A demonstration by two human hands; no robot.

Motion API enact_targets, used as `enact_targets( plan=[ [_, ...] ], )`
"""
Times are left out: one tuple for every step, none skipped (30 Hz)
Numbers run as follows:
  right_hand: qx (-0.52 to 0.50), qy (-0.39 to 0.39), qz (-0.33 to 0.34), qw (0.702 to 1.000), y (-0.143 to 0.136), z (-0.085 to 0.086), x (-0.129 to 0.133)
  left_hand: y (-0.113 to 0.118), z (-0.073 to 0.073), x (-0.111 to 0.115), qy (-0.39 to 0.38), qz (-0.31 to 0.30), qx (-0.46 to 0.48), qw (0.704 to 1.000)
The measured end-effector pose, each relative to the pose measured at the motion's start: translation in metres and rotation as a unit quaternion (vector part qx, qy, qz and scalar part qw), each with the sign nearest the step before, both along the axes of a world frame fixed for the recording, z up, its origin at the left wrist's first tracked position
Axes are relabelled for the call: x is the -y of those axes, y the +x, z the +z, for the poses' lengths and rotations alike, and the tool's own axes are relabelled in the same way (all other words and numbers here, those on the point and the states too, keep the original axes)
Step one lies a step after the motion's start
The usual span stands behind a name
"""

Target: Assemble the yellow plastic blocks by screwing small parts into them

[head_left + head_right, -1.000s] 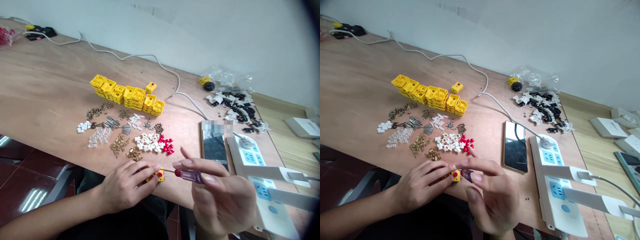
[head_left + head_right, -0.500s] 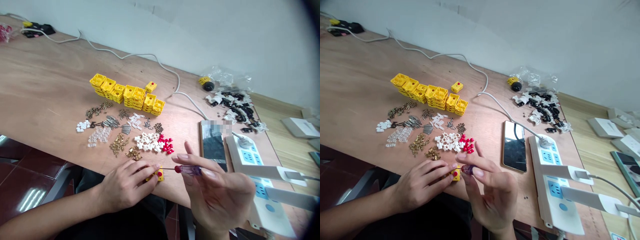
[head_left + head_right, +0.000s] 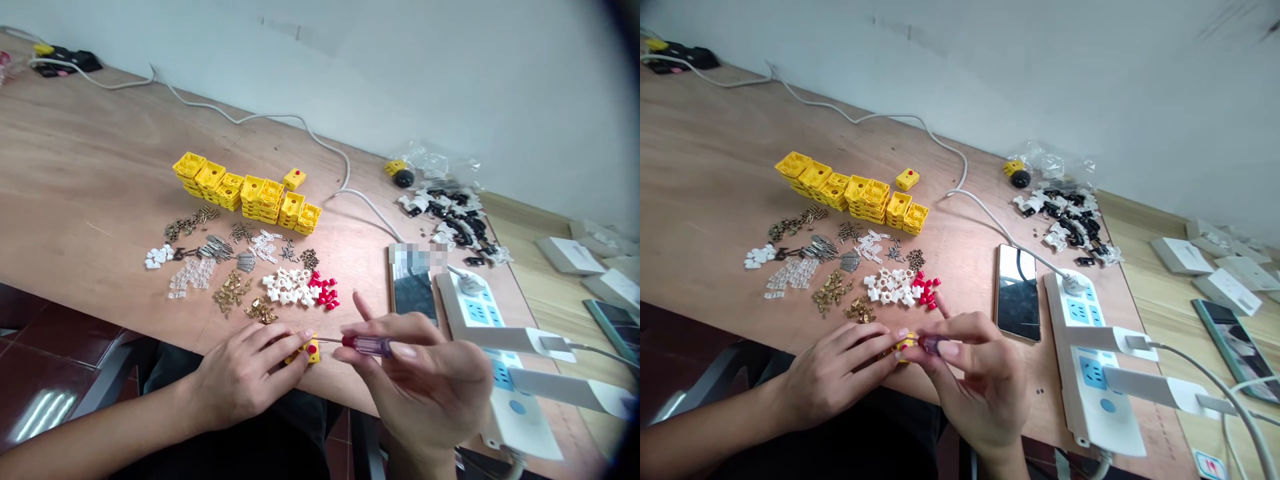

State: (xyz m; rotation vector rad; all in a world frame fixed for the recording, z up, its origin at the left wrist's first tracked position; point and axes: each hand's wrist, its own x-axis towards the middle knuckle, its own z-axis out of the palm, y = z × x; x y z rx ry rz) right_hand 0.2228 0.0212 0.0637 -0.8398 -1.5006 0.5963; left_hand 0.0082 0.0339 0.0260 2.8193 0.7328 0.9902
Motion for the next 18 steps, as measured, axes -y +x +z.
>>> enact_targets(
  plan=[
    [-0.005,-0.001,-0.012,1.0,0.0003,0.0007,0.0003,0.0,0.0002,-0.0001,0.004,0.0,0.001,1.0],
    [0.001,-0.005,-0.01,1.0,0.0011,0.0019,0.0006,0.0,0.0004,-0.0002,0.006,0.001,0.003,1.0],
    [0.015,-0.012,0.007,1.0,0.0022,0.0033,0.0009,0.0002,0.0005,-0.0003,0.006,0.002,0.002,1.0],
    [0.031,-0.021,0.031,0.999,0.0034,0.0047,0.0012,0.0004,0.0005,-0.0005,0.004,0.004,0.002,1.0],
    [0.044,-0.027,0.053,0.997,0.0044,0.006,0.0015,0.0007,0.0003,-0.0006,0.0,0.004,0.002,1.0],
    [0.047,-0.027,0.065,0.996,0.005,0.0069,0.0018,0.001,0.0,-0.0008,-0.003,0.004,0.003,1.0],
    [0.039,-0.02,0.064,0.997,0.005,0.0074,0.0022,0.0012,-0.0004,-0.001,-0.005,0.004,0.004,1.0],
    [0.026,-0.01,0.053,0.998,0.0046,0.0075,0.0025,0.0014,-0.0009,-0.0011,-0.004,0.001,0.005,1.0],
    [0.011,-0.001,0.034,0.999,0.0038,0.0074,0.0028,0.0015,-0.0014,-0.0012,-0.002,-0.001,0.006,1.0],
    [-0.002,0.008,0.016,1.0,0.0032,0.0072,0.0029,0.0015,-0.0019,-0.0012,0.001,-0.004,0.006,1.0],
    [-0.009,0.011,0.002,1.0,0.0028,0.007,0.003,0.0013,-0.0022,-0.0011,0.002,-0.006,0.007,1.0],
    [-0.009,0.009,-0.004,1.0,0.0028,0.0068,0.0029,0.001,-0.0022,-0.0011,0.002,-0.007,0.01,1.0],
    [-0.002,0.004,-0.002,1.0,0.0032,0.0067,0.0027,0.0007,-0.0021,-0.001,0.0,-0.008,0.014,1.0],
    [0.009,-0.003,0.007,1.0,0.0038,0.0067,0.0025,0.0003,-0.0017,-0.0009,-0.003,-0.008,0.017,1.0],
    [0.021,-0.007,0.018,1.0,0.0043,0.0067,0.0022,0.0,-0.0011,-0.001,-0.006,-0.008,0.019,1.0],
    [0.029,-0.007,0.027,0.999,0.0044,0.0066,0.002,-0.0004,-0.0004,-0.001,-0.008,-0.007,0.02,1.0],
    [0.027,-0.004,0.029,0.999,0.0039,0.0065,0.0017,-0.0007,0.0003,-0.0012,-0.01,-0.005,0.019,1.0],
    [0.016,0.002,0.023,1.0,0.0026,0.0064,0.0014,-0.001,0.001,-0.0013,-0.01,-0.004,0.019,1.0]
  ],
)
